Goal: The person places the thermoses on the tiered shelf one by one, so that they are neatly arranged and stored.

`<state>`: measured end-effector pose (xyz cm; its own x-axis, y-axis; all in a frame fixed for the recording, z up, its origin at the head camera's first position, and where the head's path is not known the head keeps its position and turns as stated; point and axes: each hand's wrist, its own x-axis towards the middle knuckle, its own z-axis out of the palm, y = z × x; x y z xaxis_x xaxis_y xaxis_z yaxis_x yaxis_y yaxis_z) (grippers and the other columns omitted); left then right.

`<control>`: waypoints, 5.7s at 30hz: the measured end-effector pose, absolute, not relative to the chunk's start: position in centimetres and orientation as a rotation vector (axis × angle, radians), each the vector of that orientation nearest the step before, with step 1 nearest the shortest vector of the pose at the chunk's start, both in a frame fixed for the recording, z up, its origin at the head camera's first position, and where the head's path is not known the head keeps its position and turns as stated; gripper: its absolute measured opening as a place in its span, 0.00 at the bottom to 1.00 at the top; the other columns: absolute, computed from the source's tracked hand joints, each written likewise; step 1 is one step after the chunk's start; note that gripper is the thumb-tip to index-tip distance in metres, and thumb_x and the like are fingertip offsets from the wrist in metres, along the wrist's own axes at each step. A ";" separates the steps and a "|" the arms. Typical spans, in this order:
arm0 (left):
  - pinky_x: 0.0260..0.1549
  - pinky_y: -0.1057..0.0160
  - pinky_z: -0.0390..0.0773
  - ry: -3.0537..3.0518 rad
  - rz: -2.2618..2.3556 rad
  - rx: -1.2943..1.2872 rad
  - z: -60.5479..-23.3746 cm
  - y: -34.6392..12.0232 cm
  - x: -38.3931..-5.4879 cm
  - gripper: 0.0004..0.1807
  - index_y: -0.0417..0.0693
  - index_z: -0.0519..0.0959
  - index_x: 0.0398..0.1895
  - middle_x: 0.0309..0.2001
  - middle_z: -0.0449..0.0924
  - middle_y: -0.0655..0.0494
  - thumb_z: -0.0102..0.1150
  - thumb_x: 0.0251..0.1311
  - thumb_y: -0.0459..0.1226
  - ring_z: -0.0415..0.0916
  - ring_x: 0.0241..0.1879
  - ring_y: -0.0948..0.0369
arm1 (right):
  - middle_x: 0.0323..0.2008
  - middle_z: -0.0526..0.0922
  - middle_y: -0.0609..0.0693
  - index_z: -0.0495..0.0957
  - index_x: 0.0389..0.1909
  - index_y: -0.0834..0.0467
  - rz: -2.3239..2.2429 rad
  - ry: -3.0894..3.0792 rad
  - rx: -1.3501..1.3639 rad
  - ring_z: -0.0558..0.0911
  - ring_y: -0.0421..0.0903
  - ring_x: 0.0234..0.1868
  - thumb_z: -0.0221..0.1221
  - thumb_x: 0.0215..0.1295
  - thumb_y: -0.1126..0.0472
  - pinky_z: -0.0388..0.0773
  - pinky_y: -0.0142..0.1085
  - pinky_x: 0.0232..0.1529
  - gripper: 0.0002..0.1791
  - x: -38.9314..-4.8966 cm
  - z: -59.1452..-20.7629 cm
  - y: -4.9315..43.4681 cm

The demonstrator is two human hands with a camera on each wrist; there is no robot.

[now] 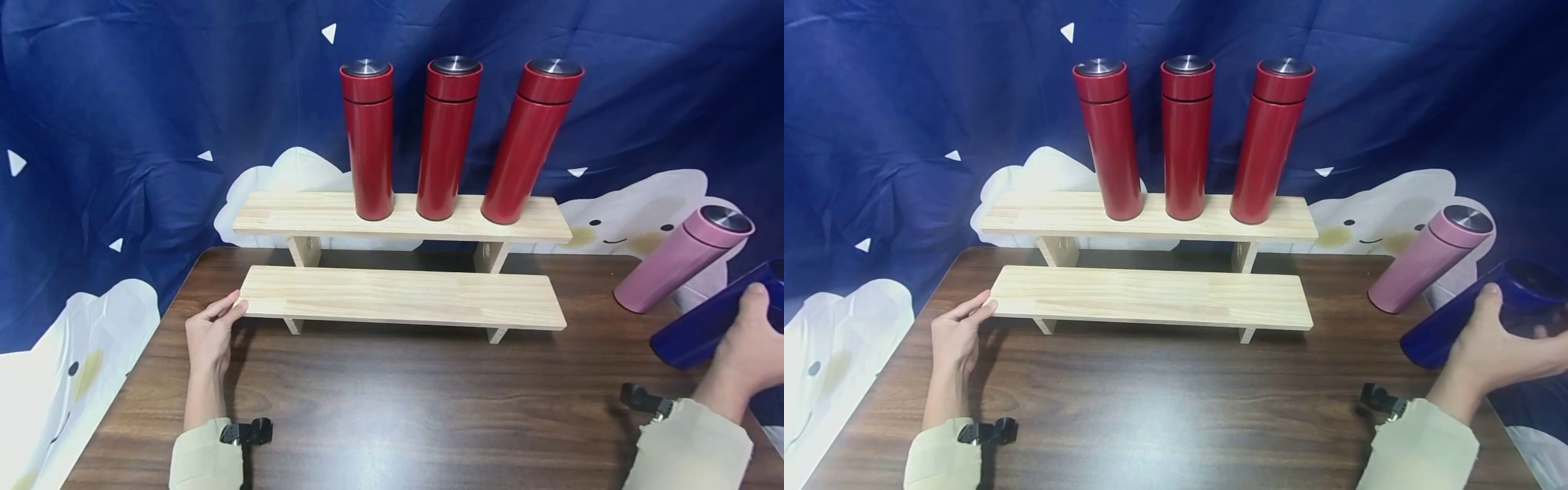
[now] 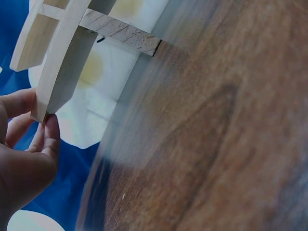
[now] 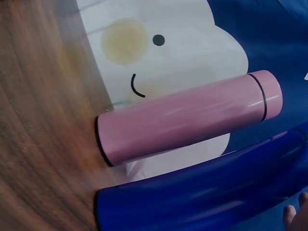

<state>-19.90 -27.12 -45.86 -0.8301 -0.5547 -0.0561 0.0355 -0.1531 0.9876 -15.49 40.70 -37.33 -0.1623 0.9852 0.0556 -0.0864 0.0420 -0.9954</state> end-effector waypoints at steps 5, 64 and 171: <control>0.47 0.74 0.79 -1.718 -2.039 0.577 -45.9 -27.1 -19.9 0.20 0.29 0.82 0.51 0.40 0.88 0.59 0.69 0.53 0.19 0.81 0.48 0.64 | 0.55 0.80 0.44 0.78 0.60 0.54 1.377 -1.195 -0.993 0.74 0.36 0.58 0.74 0.54 0.56 0.60 0.18 0.61 0.31 -15.5 -38.0 40.7; 0.48 0.73 0.79 -1.714 -2.042 0.586 -46.0 -27.2 -20.0 0.18 0.34 0.85 0.49 0.45 0.88 0.53 0.70 0.53 0.20 0.81 0.50 0.62 | 0.55 0.74 0.43 0.75 0.60 0.46 1.375 -1.304 -1.011 0.71 0.37 0.57 0.78 0.44 0.69 0.62 0.28 0.62 0.41 -14.8 -45.5 41.1; 0.48 0.74 0.79 -1.745 -2.025 0.574 -45.9 -27.2 -20.0 0.17 0.36 0.87 0.47 0.46 0.88 0.52 0.69 0.53 0.20 0.81 0.48 0.63 | 0.42 0.86 0.46 0.86 0.54 0.53 1.412 -1.580 -0.380 0.81 0.42 0.43 0.76 0.47 0.66 0.77 0.28 0.43 0.28 -17.7 -38.1 27.0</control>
<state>-19.95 -27.21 -45.93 -0.8333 -0.5510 -0.0453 0.0366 -0.1367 0.9899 -17.75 27.02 -38.10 -0.5010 0.7488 0.4339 -0.3471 0.2853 -0.8934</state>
